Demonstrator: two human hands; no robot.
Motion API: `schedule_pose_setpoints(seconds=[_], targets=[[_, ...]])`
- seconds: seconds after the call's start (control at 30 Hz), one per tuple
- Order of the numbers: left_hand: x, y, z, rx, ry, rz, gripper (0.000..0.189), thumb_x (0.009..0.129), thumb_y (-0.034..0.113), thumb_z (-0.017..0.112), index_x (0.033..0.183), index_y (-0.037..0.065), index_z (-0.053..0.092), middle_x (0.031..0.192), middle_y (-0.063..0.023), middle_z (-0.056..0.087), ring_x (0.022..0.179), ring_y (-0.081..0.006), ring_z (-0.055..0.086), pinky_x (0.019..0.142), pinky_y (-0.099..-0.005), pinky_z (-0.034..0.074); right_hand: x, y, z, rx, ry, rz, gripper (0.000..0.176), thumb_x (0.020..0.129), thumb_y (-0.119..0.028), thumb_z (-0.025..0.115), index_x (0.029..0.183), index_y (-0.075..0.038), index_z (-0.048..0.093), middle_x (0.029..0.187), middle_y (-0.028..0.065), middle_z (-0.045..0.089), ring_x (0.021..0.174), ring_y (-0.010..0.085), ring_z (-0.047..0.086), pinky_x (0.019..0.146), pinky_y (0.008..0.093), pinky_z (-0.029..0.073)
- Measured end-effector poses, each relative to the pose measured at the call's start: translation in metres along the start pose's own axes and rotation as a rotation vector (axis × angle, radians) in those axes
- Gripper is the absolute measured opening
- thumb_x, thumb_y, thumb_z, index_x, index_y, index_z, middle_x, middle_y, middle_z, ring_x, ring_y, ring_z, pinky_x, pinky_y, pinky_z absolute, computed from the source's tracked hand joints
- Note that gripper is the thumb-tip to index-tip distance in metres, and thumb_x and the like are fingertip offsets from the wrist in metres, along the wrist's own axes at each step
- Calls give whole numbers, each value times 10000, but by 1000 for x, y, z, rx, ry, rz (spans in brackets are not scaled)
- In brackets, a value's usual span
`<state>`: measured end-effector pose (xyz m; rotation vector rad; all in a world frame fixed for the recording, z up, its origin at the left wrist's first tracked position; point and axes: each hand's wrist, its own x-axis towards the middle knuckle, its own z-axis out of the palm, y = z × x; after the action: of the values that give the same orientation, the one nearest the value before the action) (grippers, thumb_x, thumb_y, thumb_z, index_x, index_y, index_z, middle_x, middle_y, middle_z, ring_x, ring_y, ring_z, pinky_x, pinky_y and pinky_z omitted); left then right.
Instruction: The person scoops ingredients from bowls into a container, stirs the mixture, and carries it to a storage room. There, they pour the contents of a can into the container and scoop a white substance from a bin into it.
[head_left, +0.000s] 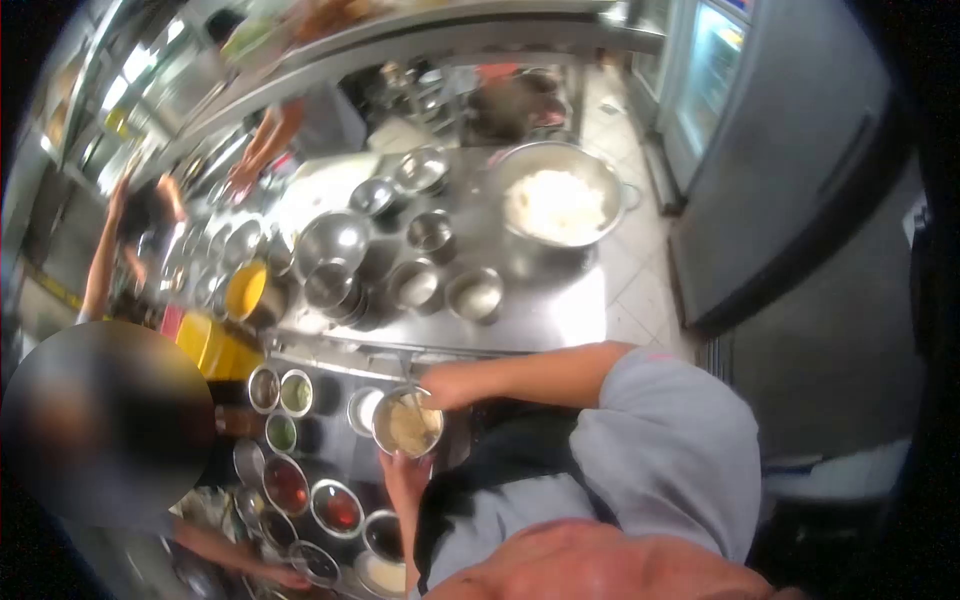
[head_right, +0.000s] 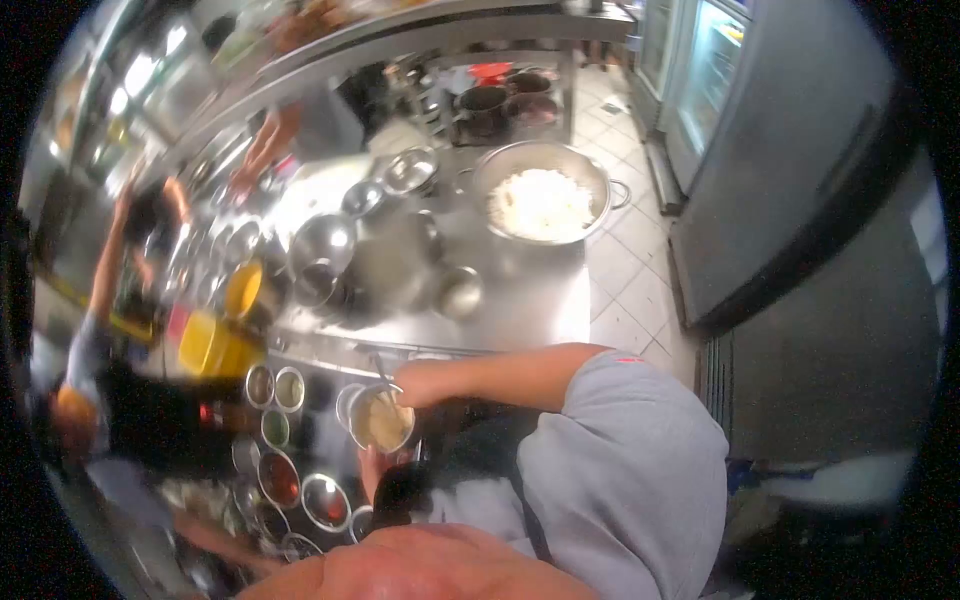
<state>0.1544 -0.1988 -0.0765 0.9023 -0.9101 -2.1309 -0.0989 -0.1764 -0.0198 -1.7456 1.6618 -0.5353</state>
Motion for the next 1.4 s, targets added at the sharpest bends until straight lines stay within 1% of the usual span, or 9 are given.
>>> schedule_pose_setpoints(seconds=[0.17,0.3,0.4,0.53,0.67,0.77,0.9,1.07,1.4], targets=[[44,-27,-2,-70,-110,-166,619,879,249,625,1428,170,351,1350,-122,477,1115,-288,562,757,-424,540,-67,26,-28,236,77,63,393,910,-387,575,936,-6,666,837,202,677,811,352,659,721,447,502],[68,-57,-38,-126,-164,-184,612,886,288,625,1424,159,364,1332,-123,494,1116,-292,550,761,-424,536,-134,50,-27,376,-39,-223,494,980,-434,528,1299,-61,585,1294,176,582,1172,291,574,961,411,451],[62,-54,-23,-131,-142,-151,596,890,316,622,1409,128,397,1334,-128,504,1148,-295,535,809,-446,525,-168,78,-23,599,-317,-236,550,1039,-398,441,1477,-66,413,1537,140,371,1442,280,293,1183,370,204],[44,-45,21,-173,-6,-18,577,904,318,605,1395,73,427,1394,-138,488,1236,-303,503,943,-494,470,-193,117,-55,601,-380,-169,559,1031,-359,475,1496,-64,377,1564,136,328,1449,268,277,1176,361,213],[49,-46,35,-263,-74,23,569,915,303,594,1405,71,420,1427,-137,473,1271,-308,486,1002,-485,431,-203,149,-107,432,-504,66,446,947,-292,631,1357,-124,589,1343,113,605,1220,206,557,1017,305,415],[48,-41,56,84,22,151,536,924,286,589,1390,72,431,1407,-125,490,1248,-301,500,983,-461,440,-199,159,-127,209,-57,297,263,878,-199,657,1099,-84,738,1054,88,725,989,191,658,886,309,499],[45,-41,70,-267,84,141,502,923,265,598,1374,124,429,1376,-79,504,1216,-253,510,917,-444,452,-160,195,-100,375,516,399,391,911,-202,606,1279,-70,613,1221,150,643,1097,284,632,952,377,490],[39,-45,90,-224,167,179,394,951,300,551,1288,102,506,1343,-84,549,1213,-275,515,981,-456,397,-90,202,-88,552,383,531,641,942,-453,545,1406,-19,457,1320,230,570,1197,336,577,980,405,463],[16,-52,90,-195,312,240,469,977,226,506,1404,84,372,1414,-114,476,1293,-306,473,1033,-496,397,-60,229,-93,-23,463,522,461,881,-280,574,1238,11,561,1182,235,586,1090,441,556,944,513,443]])
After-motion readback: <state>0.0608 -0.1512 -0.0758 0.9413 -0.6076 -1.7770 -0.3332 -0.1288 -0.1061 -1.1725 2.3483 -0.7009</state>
